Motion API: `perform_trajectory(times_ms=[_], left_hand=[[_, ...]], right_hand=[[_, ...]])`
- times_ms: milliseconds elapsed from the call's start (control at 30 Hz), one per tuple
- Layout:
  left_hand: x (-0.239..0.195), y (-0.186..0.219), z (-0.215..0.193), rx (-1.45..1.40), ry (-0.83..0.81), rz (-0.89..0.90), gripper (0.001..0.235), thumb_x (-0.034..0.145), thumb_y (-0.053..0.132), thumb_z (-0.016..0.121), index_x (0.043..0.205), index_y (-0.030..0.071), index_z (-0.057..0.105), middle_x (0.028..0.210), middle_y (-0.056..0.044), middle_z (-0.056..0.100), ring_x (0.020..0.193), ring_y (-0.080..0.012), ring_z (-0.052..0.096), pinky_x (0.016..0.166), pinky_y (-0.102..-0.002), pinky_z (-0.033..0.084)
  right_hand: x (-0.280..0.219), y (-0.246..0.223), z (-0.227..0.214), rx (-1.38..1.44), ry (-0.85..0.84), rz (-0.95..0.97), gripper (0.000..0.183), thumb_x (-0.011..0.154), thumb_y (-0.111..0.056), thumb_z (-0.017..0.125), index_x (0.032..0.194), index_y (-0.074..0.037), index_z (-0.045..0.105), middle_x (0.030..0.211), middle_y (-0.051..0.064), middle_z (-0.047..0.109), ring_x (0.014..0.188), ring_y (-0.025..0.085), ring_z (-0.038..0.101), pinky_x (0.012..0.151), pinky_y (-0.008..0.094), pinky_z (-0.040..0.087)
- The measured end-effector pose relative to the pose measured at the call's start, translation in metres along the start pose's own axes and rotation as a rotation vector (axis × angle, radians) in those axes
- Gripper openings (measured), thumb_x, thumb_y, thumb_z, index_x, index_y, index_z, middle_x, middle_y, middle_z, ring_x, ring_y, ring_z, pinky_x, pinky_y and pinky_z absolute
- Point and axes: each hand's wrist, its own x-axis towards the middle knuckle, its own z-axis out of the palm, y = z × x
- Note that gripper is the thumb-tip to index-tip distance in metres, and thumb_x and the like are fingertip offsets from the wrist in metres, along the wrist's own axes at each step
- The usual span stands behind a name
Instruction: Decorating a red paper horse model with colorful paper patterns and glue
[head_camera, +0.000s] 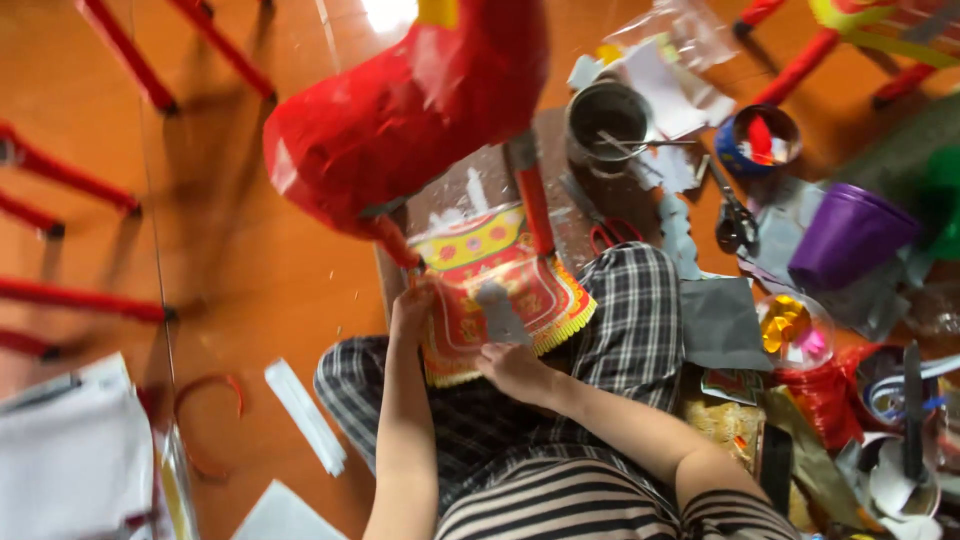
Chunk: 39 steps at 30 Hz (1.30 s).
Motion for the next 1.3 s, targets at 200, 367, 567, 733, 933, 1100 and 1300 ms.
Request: perform_trajectory(times_ms=[200,367,567,733,933,1100,1300], left_hand=[[-0.024,0.013,0.002,0.2,0.099,0.147,0.021,0.098,0.026,0.082,0.111,0.009,0.085,0.1,-0.015,0.083,0.094,-0.0292,0.08,0.088,-0.044,0.062],[-0.103,0.086,0.002,0.477,-0.311,0.518,0.018,0.093,0.037,0.085,0.099,0.02,0.084,0.084,-0.01,0.081,0.077,-0.0378,0.076,0.072,-0.047,0.057],[-0.174,0.218,-0.031,0.117,-0.263,0.591,0.014,0.093,0.009,0.086,0.106,0.006,0.083,0.097,-0.015,0.084,0.095,-0.027,0.079,0.09,-0.046,0.063],[-0.148,0.251,-0.068,-0.085,0.104,0.582,0.008,0.094,0.001,0.073,0.098,0.006,0.079,0.08,-0.002,0.065,0.08,-0.0133,0.061,0.079,-0.034,0.057],[-0.088,0.27,-0.057,-0.333,0.196,0.515,0.014,0.106,0.017,0.079,0.1,0.005,0.083,0.08,0.0,0.071,0.076,-0.0072,0.061,0.074,-0.027,0.058],[-0.048,0.277,-0.052,-0.473,0.234,0.514,0.016,0.101,0.016,0.087,0.104,0.0,0.082,0.082,-0.006,0.076,0.077,-0.0092,0.07,0.077,-0.028,0.062],[-0.029,0.275,-0.056,-0.331,0.346,0.648,0.013,0.094,0.015,0.093,0.094,0.009,0.081,0.099,-0.003,0.069,0.092,-0.0064,0.06,0.083,-0.023,0.05]], right_hand=[[0.013,0.007,-0.032,0.419,-0.214,0.294,0.042,0.101,-0.057,0.072,0.098,-0.016,0.074,0.097,0.008,0.075,0.1,0.033,0.074,0.087,0.046,0.059],[0.07,0.089,-0.095,0.034,0.183,0.224,0.113,0.069,-0.029,0.1,0.169,-0.024,0.047,0.15,0.015,0.063,0.136,0.036,0.064,0.108,0.057,0.047],[0.069,0.14,-0.123,0.45,-0.095,0.267,0.038,0.082,-0.029,0.093,0.117,-0.022,0.082,0.11,0.0,0.083,0.114,0.029,0.076,0.106,0.044,0.054],[0.053,0.182,-0.199,0.641,-0.035,0.494,0.027,0.085,-0.016,0.087,0.113,-0.016,0.085,0.1,0.009,0.085,0.101,0.028,0.076,0.093,0.045,0.058],[0.1,0.164,-0.269,0.963,0.48,0.603,0.01,0.099,-0.001,0.078,0.108,-0.006,0.078,0.09,0.006,0.072,0.083,0.012,0.066,0.083,0.028,0.056],[0.141,0.157,-0.289,0.918,0.694,0.531,0.019,0.109,-0.011,0.081,0.093,-0.009,0.071,0.072,-0.006,0.048,0.069,0.003,0.04,0.067,0.02,0.036],[0.166,0.162,-0.3,0.818,0.757,0.531,0.032,0.105,-0.004,0.081,0.08,-0.011,0.061,0.068,-0.007,0.047,0.069,0.003,0.042,0.067,0.02,0.035]])
